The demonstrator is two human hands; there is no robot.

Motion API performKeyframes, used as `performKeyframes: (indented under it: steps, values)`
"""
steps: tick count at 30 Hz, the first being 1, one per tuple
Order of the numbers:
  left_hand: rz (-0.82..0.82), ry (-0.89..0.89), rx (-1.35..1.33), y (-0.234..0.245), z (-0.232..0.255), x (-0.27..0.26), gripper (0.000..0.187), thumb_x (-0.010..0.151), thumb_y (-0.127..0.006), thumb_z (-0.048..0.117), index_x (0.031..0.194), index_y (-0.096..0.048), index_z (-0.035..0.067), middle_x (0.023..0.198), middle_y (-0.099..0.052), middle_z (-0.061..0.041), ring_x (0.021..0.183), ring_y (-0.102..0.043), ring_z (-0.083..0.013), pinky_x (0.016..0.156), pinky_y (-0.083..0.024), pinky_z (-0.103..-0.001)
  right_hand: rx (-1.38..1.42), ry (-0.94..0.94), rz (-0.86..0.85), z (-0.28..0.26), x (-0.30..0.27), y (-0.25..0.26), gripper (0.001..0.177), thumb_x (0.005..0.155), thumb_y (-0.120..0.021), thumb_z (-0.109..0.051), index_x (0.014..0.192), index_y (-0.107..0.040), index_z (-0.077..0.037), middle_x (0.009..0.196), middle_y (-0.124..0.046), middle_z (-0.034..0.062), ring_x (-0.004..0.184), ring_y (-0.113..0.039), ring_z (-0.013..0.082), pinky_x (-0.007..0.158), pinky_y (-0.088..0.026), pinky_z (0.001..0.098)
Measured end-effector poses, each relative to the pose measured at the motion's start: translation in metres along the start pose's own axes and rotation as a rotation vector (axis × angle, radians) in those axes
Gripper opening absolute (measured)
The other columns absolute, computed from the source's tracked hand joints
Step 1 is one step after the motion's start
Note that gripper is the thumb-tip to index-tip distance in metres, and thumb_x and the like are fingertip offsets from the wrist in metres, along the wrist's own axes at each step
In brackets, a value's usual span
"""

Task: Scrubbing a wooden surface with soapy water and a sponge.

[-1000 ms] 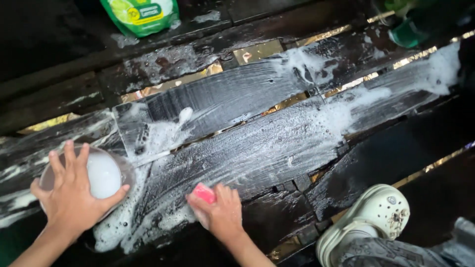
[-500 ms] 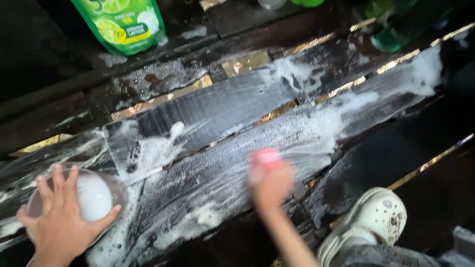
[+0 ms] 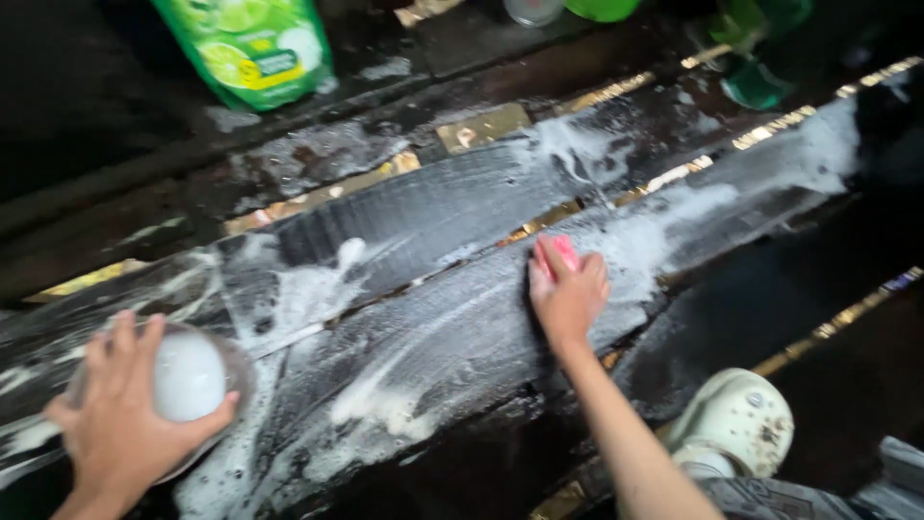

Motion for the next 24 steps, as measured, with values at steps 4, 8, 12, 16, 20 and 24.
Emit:
performKeyframes:
  steps: [4,8,12,16,20,24]
  values:
    - [-0.007,0.045,-0.122,0.013,0.008,0.01,0.131,0.044,-0.071,0.078,0.155,-0.037,0.016,0.168,-0.026,-0.011,0.149,-0.03,-0.0334,0.097,-0.035,-0.064,0.019,0.097,-0.081,-0.087,-0.042,0.0,0.028,0.077,-0.074,-0.021,0.103,-0.082,-0.026,0.088,-0.055,0.0191,0.082,-0.054,0.0378,0.07,-0.042,0.0478]
    - [0.012,0.077,-0.179,0.026,0.028,0.029,0.131,0.046,-0.076,0.078,0.156,-0.039,0.018,0.168,-0.026,-0.011,0.147,-0.031,-0.0359,0.101,-0.033,-0.064,0.562,0.424,-0.319,-0.21,-0.103,0.025,0.026,0.078,-0.069,-0.02,0.102,-0.074,-0.032,0.088,-0.062,0.0011,0.082,-0.059,0.0269,0.068,-0.044,0.0434]
    - [0.008,0.105,-0.215,0.037,0.039,0.051,0.137,0.045,-0.078,0.085,0.157,-0.034,0.02,0.169,-0.017,-0.015,0.152,-0.023,-0.0363,0.108,-0.024,-0.071,0.484,0.633,-0.585,-0.223,-0.101,0.021,0.028,0.075,-0.066,-0.018,0.097,-0.072,-0.033,0.088,-0.062,0.0015,0.085,-0.06,0.0279,0.069,-0.045,0.0446]
    - [-0.248,-0.23,-0.148,0.047,0.05,0.059,0.167,0.021,-0.087,0.084,0.16,-0.017,0.024,0.168,0.004,-0.023,0.154,-0.005,-0.0398,0.105,-0.018,-0.074,0.062,0.153,-0.552,-0.072,-0.04,-0.038,0.018,0.099,-0.06,-0.028,0.096,-0.066,-0.011,0.088,-0.062,0.0096,0.077,-0.061,0.0263,0.068,-0.049,0.0447]
    - [-0.287,-0.26,0.034,0.04,0.056,0.056,0.154,0.033,-0.086,0.069,0.165,-0.015,0.034,0.167,0.006,-0.019,0.154,-0.003,-0.037,0.11,-0.024,-0.069,0.087,-0.248,-0.111,0.088,0.028,-0.041,0.042,0.09,-0.074,-0.035,0.096,-0.064,0.005,0.088,-0.061,0.017,0.078,-0.06,0.0276,0.065,-0.048,0.0397]
    - [-0.259,-0.134,-0.005,0.046,0.081,0.06,0.149,0.037,-0.083,0.072,0.163,-0.016,0.032,0.167,0.001,-0.018,0.154,-0.006,-0.0372,0.11,-0.026,-0.069,0.095,-0.128,-0.196,0.02,0.029,-0.03,0.025,0.097,-0.068,-0.034,0.093,-0.077,-0.011,0.074,-0.062,0.0135,0.066,-0.059,0.0257,0.057,-0.047,0.0386]
Point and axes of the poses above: each hand's wrist, its own x-axis towards the middle knuckle, its own y-axis out of the back of the hand, z = x × y, the point moved 6 cm from there along x, towards the middle knuckle
